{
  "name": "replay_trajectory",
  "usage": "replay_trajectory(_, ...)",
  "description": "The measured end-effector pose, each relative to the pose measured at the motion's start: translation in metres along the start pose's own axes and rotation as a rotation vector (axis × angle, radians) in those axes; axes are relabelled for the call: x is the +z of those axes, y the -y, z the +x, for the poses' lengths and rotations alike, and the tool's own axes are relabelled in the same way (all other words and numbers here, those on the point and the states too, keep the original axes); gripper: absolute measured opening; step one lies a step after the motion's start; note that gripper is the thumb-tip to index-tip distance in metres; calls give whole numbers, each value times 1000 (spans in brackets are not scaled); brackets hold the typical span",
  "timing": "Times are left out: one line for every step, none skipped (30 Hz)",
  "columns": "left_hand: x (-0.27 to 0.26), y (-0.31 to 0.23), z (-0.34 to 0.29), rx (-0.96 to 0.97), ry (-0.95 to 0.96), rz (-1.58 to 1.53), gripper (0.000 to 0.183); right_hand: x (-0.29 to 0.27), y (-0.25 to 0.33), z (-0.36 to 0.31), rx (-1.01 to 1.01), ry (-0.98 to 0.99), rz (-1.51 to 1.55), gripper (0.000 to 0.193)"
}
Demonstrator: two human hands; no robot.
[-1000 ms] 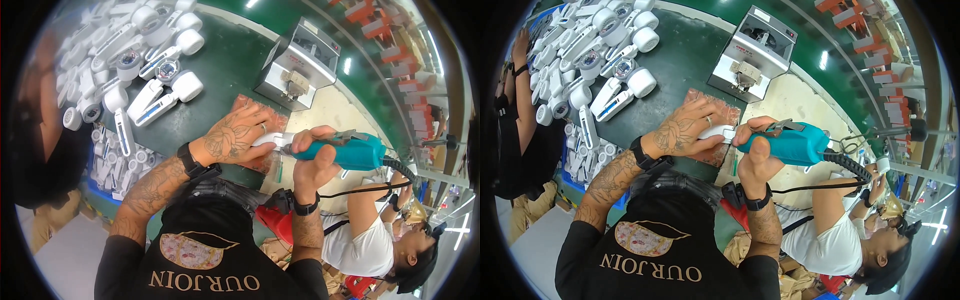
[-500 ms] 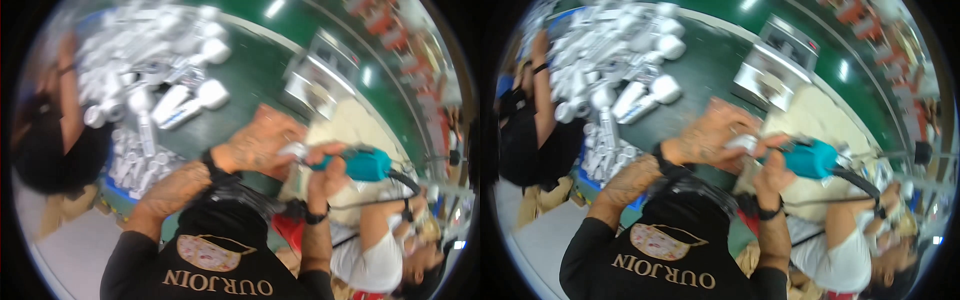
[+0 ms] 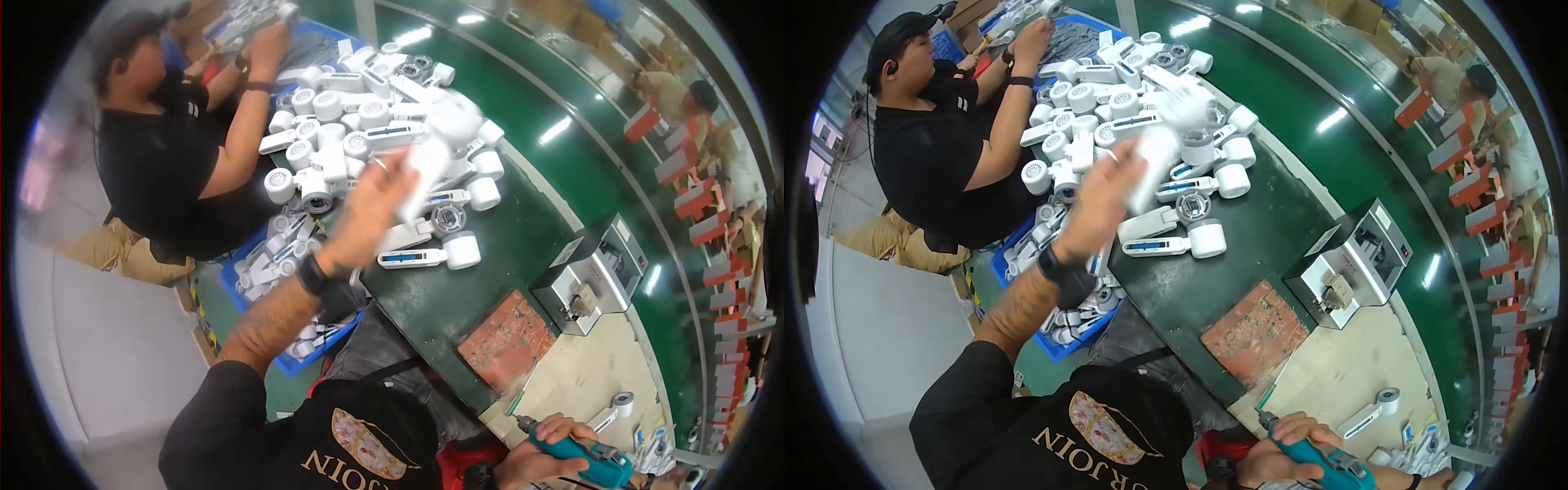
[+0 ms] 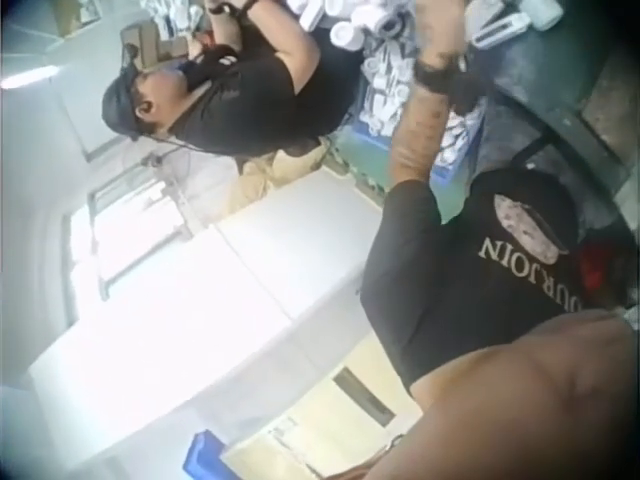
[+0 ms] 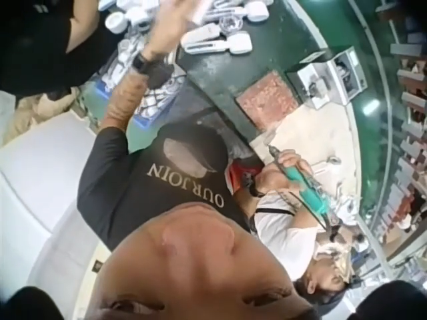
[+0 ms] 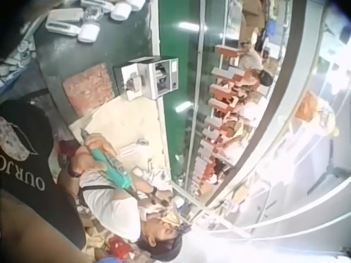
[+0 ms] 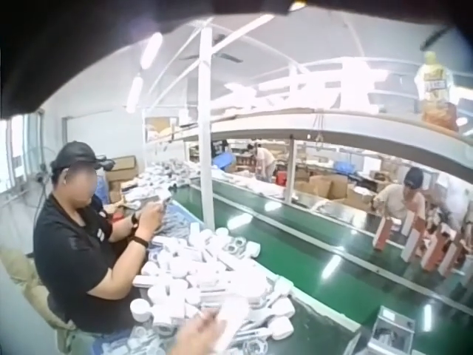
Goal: The person picks up a white fan component, aligns it with a handle on a red block, and drives a screw into the joint using a power screwdriver. After assembling the fan, they set it aside and reach for another component to repeat the process.
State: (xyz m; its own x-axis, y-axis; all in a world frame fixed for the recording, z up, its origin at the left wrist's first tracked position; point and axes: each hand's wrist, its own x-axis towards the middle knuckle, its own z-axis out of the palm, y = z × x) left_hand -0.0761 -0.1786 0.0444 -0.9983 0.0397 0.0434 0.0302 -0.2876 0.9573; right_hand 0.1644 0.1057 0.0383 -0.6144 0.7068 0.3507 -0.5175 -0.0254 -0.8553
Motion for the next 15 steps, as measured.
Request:
replay_trajectory(-22,-1,25,128,-23,-115,44,0,-2,-2,78,-32,-97,67)
replay_trajectory(-37,-2,49,181,-193,-192,44,-2,-4,-2,78,7,-110,66)
replay_trajectory(-45,-13,67,172,-257,-200,44,-2,-5,-2,69,9,-106,66)
replay_trajectory(-71,-13,95,205,-195,-197,46,-1,-5,-4,68,69,-106,64)
replay_trajectory(-92,-13,120,255,-178,-187,47,0,-6,-5,68,131,-108,61)
replay_trajectory(-116,-16,148,245,-302,-93,54,2,-7,-5,77,153,-74,62)
replay_trajectory(-137,-13,167,260,-305,-92,54,3,-8,-6,70,161,-61,62)
replay_trajectory(-149,-8,183,296,-334,-141,56,5,-8,-6,70,141,-57,64)
replay_trajectory(-139,-6,192,320,-341,-197,59,5,-7,-5,61,103,-64,65)
replay_trajectory(-129,-3,198,315,-507,327,62,3,-6,-4,43,80,-79,65)
replay_trajectory(-99,5,202,299,-615,847,65,-3,-6,-4,12,115,-26,59)
replay_trajectory(-97,14,196,633,-576,1215,63,-10,-5,-7,-16,148,20,54)
replay_trajectory(-51,20,171,748,-412,1086,59,-19,-3,-11,36,122,-3,44)
replay_trajectory(-12,17,141,843,-251,967,56,-20,-2,-14,109,50,65,40)
replay_trajectory(45,-11,87,610,-30,431,51,-23,-4,-15,112,75,-176,61)
